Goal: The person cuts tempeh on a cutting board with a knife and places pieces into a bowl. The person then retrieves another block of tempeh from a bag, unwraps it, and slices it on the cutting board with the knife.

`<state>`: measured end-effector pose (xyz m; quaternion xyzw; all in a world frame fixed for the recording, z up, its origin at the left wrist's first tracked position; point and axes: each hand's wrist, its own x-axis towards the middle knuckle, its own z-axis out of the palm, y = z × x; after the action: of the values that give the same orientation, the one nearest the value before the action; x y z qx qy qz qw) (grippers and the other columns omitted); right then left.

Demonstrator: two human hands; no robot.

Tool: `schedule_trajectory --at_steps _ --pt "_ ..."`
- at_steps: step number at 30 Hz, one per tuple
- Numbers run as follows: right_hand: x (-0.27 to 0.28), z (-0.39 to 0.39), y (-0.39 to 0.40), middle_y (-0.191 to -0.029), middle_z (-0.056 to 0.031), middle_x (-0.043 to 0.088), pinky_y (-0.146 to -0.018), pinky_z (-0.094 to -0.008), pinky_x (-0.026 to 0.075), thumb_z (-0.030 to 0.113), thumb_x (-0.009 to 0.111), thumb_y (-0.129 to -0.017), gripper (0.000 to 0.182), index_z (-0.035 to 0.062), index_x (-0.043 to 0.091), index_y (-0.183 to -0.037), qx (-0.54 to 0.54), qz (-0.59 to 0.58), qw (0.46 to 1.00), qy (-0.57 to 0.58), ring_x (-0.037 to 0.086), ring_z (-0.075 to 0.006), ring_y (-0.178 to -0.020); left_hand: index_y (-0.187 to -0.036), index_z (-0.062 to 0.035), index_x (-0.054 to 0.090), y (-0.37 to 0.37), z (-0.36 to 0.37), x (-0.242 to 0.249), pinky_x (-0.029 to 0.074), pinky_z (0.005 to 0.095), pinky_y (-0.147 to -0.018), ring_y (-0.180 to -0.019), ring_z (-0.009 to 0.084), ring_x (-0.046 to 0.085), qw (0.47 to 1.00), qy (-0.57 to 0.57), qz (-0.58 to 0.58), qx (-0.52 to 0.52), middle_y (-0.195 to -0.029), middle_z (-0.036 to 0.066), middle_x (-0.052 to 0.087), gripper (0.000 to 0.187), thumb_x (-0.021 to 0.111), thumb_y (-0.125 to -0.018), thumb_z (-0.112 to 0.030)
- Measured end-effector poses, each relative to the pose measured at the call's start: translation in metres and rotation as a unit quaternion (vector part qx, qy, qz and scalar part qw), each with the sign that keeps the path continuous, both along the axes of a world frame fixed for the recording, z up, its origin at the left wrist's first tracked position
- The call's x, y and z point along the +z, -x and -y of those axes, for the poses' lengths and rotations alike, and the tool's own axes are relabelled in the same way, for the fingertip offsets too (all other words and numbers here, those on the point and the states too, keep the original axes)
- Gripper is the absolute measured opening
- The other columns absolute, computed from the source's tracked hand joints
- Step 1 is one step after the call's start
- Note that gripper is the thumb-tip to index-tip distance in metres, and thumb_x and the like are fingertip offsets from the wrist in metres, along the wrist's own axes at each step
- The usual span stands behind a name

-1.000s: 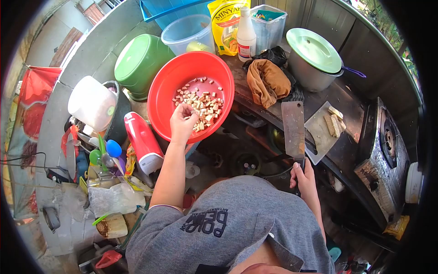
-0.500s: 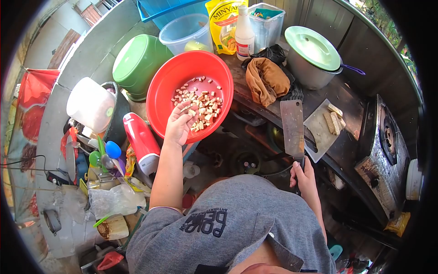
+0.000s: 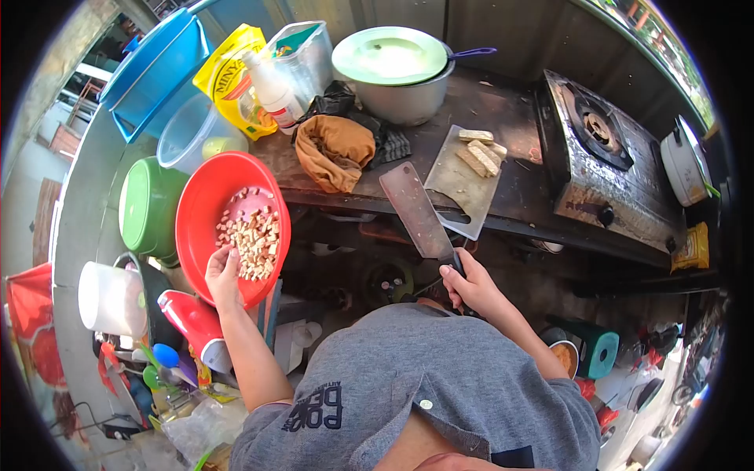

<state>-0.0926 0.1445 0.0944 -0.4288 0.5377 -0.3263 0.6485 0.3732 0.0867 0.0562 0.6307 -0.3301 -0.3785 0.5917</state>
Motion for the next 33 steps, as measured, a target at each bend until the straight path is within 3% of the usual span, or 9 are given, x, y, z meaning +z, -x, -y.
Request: schedule_trajectory --at_steps 2,5,7,8,12,14,17,22,33 --pt "-0.001 -0.004 0.012 -0.065 0.0011 0.047 -0.045 -0.0243 0.041 0.023 0.053 -0.096 0.032 0.0006 0.045 -0.117 -0.016 -0.001 1.000 0.005 0.046 -0.0062 -0.049 -0.112 0.0005 0.060 -0.003 0.003 -0.003 0.049 0.0225 -0.074 -0.083 0.0100 0.059 0.999 -0.017 0.046 -0.014 -0.098 0.006 0.063 0.029 0.069 -0.085 -0.007" --pt "-0.004 -0.009 0.032 -0.066 0.0009 0.048 -0.046 -0.0243 0.042 0.023 0.053 -0.097 0.033 0.0003 0.045 -0.119 -0.037 0.004 0.999 0.000 0.047 -0.0063 -0.049 -0.119 0.0001 0.058 0.019 0.016 0.011 0.049 0.0289 -0.080 -0.090 0.0165 0.060 0.970 -0.014 0.242 0.029 -0.105 0.009 0.062 0.039 0.070 -0.085 -0.011" --pt "-0.005 -0.013 0.048 -0.066 0.0009 0.048 -0.046 -0.0239 0.042 0.024 0.054 -0.097 0.032 0.0004 0.045 -0.118 -0.050 -0.001 0.999 0.005 0.047 -0.0062 -0.049 -0.126 -0.0021 0.056 0.057 0.027 0.037 0.047 0.0344 -0.088 -0.102 0.0230 0.059 0.893 0.005 0.443 0.082 -0.116 0.012 0.058 0.046 0.071 -0.085 -0.016" --pt "-0.006 -0.014 0.056 -0.066 0.0009 0.048 -0.046 -0.0239 0.042 0.024 0.054 -0.097 0.032 0.0004 0.045 -0.118 -0.060 0.001 0.998 0.005 0.047 -0.0062 -0.049 -0.125 -0.0034 0.057 0.072 0.040 0.039 0.047 0.0348 -0.090 -0.110 0.0247 0.056 0.922 0.026 0.382 0.053 -0.123 0.012 0.055 0.041 0.067 -0.087 -0.016" --pt "-0.009 -0.018 0.094 -0.065 0.0008 0.048 -0.046 -0.0231 0.041 0.022 0.053 -0.097 0.030 0.0014 0.046 -0.116 -0.143 0.029 0.989 0.028 0.046 -0.0058 -0.049 -0.120 -0.0009 0.058 0.213 0.085 0.060 0.047 0.0328 -0.092 -0.111 0.0220 0.057 0.918 0.185 0.277 -0.217 -0.126 0.011 0.055 0.031 0.061 -0.091 -0.010" --pt "-0.006 -0.017 0.110 -0.065 0.0009 0.047 -0.045 -0.0229 0.041 0.022 0.053 -0.097 0.028 0.0018 0.046 -0.115 -0.183 0.047 0.981 0.043 0.045 -0.0058 -0.048 -0.111 -0.0011 0.063 0.281 0.106 0.062 0.046 0.0312 -0.092 -0.111 0.0229 0.058 0.829 0.240 0.376 -0.337 -0.122 0.013 0.059 0.023 0.061 -0.088 -0.006" --pt "-0.005 -0.017 0.132 -0.064 0.0010 0.047 -0.045 -0.0229 0.041 0.023 0.054 -0.097 0.028 0.0016 0.047 -0.114 -0.210 0.047 0.975 0.049 0.045 -0.0059 -0.048 -0.108 -0.0046 0.064 0.367 0.135 0.045 0.046 0.0364 -0.093 -0.109 0.0305 0.058 0.762 0.246 0.381 -0.461 -0.119 0.013 0.062 0.023 0.059 -0.085 -0.006" --pt "-0.014 -0.024 0.156 -0.065 0.0007 0.047 -0.046 -0.0233 0.040 0.022 0.054 -0.096 0.029 0.0015 0.046 -0.116 -0.216 0.064 0.973 0.040 0.046 -0.0062 -0.049 -0.110 -0.0084 0.065 0.435 0.186 0.008 0.046 0.0394 -0.091 -0.107 0.0293 0.058 0.609 0.318 0.512 -0.515 -0.113 0.009 0.065 0.033 0.066 -0.077 -0.008" --pt "-0.031 -0.017 0.187 -0.065 -0.0009 0.051 -0.046 -0.0248 0.043 0.025 0.054 -0.095 0.035 0.0033 0.045 -0.122 -0.194 0.027 0.980 0.030 0.049 -0.0074 -0.051 -0.100 -0.0111 0.062 0.421 0.185 0.017 0.044 0.0394 -0.089 -0.100 0.0270 0.057 0.567 0.333 0.538 -0.528 -0.100 0.005 0.062 0.031 0.072 -0.071 -0.012"
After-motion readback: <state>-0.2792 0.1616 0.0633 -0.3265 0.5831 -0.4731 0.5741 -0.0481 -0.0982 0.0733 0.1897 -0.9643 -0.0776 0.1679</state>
